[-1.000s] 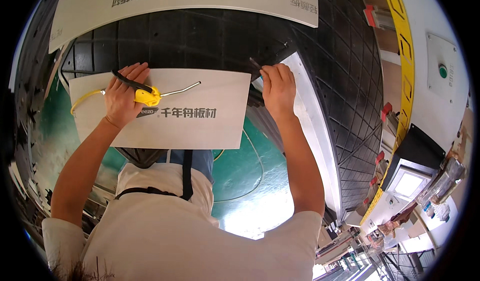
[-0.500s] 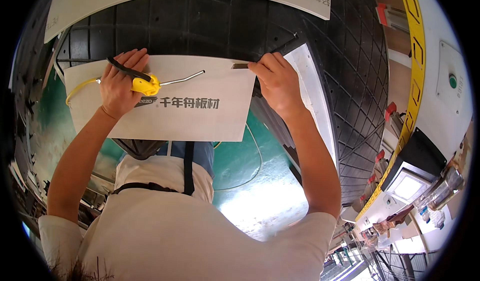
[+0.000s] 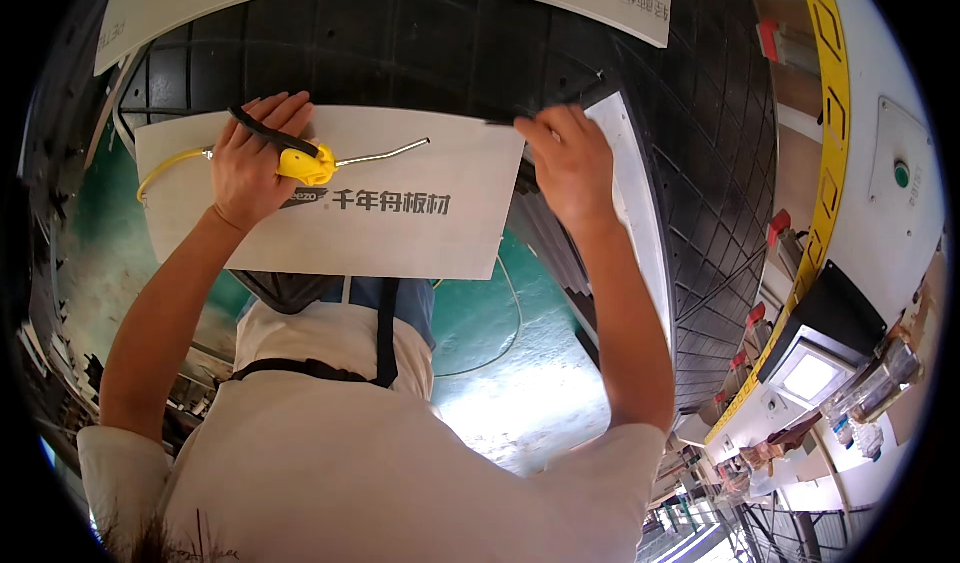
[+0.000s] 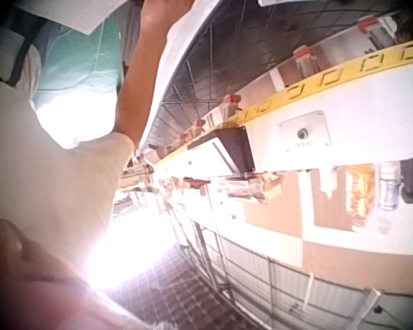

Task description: The person uses a yellow heat gun and a metal scraper to remove a protective film from white rectangular panels. They heat the film, lift the edges with the scraper, and peel it off by hand, repeating the process on multiple panels in a workshop setting.

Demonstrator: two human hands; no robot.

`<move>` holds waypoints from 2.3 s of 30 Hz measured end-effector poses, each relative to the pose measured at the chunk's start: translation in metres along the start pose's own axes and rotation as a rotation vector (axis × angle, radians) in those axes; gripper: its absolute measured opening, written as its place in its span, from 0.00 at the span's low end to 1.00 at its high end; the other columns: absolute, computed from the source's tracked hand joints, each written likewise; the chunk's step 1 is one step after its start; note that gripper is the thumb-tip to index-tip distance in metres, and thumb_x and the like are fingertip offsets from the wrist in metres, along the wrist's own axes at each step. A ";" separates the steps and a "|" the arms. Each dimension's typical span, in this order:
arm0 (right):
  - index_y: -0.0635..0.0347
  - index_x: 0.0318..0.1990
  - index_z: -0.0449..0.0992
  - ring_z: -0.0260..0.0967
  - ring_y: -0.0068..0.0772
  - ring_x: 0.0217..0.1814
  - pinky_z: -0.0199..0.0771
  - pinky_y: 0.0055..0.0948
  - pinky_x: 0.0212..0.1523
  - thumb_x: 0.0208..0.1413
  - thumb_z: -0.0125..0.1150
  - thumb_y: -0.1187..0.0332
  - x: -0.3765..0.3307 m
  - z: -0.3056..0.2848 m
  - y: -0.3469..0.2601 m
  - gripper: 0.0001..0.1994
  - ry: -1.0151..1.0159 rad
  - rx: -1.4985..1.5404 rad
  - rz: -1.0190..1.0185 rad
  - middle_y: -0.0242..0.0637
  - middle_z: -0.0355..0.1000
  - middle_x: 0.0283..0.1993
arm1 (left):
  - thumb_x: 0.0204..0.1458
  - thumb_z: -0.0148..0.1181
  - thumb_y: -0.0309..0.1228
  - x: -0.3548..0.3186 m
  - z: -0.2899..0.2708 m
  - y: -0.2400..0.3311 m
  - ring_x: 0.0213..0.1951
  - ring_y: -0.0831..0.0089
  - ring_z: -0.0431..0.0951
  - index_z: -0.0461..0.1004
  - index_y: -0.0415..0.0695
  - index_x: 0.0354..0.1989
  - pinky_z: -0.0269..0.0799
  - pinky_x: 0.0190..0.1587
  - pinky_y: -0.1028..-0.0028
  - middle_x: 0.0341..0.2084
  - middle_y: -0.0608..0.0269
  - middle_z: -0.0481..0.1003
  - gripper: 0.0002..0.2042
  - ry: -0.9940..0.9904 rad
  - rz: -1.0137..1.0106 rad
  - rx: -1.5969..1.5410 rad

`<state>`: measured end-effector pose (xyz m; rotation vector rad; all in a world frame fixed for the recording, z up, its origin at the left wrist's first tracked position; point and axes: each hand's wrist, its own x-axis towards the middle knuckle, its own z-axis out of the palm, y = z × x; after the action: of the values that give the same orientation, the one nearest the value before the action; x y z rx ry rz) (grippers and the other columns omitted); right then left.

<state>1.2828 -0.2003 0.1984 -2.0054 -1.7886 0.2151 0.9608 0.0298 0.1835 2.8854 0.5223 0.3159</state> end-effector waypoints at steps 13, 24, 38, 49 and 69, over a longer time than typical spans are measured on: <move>0.59 0.46 0.83 0.71 0.47 0.37 0.74 0.45 0.37 0.38 0.63 0.83 -0.109 -0.011 -0.058 0.23 -0.243 0.161 0.070 0.39 0.70 0.34 | 0.47 0.72 0.30 -0.005 0.002 0.001 0.58 0.62 0.79 0.80 0.45 0.54 0.71 0.64 0.60 0.56 0.64 0.80 0.22 0.032 -0.018 0.009; 0.58 0.44 0.80 0.72 0.42 0.39 0.71 0.42 0.38 0.46 0.63 0.75 -0.128 0.010 -0.070 0.15 -0.230 0.051 0.065 0.35 0.69 0.33 | 0.46 0.71 0.28 -0.002 0.005 -0.002 0.58 0.62 0.79 0.80 0.46 0.56 0.72 0.64 0.60 0.56 0.66 0.80 0.24 0.036 -0.001 -0.016; 0.57 0.44 0.81 0.74 0.44 0.38 0.74 0.41 0.36 0.45 0.67 0.83 -0.134 0.025 -0.101 0.17 -0.030 0.140 0.145 0.37 0.74 0.38 | 0.51 0.67 0.28 0.000 0.001 0.001 0.60 0.60 0.77 0.79 0.44 0.57 0.71 0.64 0.59 0.57 0.63 0.79 0.22 -0.022 -0.026 -0.014; 0.57 0.37 0.82 0.72 0.44 0.42 0.71 0.41 0.44 0.51 0.66 0.80 0.015 0.005 0.028 0.08 0.182 0.096 0.241 0.36 0.73 0.36 | 0.49 0.68 0.28 -0.001 -0.001 0.002 0.61 0.59 0.77 0.78 0.43 0.57 0.69 0.65 0.59 0.58 0.62 0.79 0.23 -0.020 -0.039 -0.058; 0.61 0.41 0.80 0.72 0.48 0.39 0.74 0.41 0.39 0.53 0.65 0.83 -0.198 0.001 -0.141 0.10 -0.119 0.312 0.534 0.41 0.73 0.38 | 0.47 0.70 0.29 -0.005 -0.002 -0.003 0.61 0.62 0.76 0.78 0.46 0.57 0.69 0.66 0.59 0.59 0.63 0.78 0.25 -0.012 -0.041 -0.047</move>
<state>1.1252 -0.3842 0.2225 -2.2215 -1.1511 0.7407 0.9549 0.0311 0.1837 2.8258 0.5631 0.3007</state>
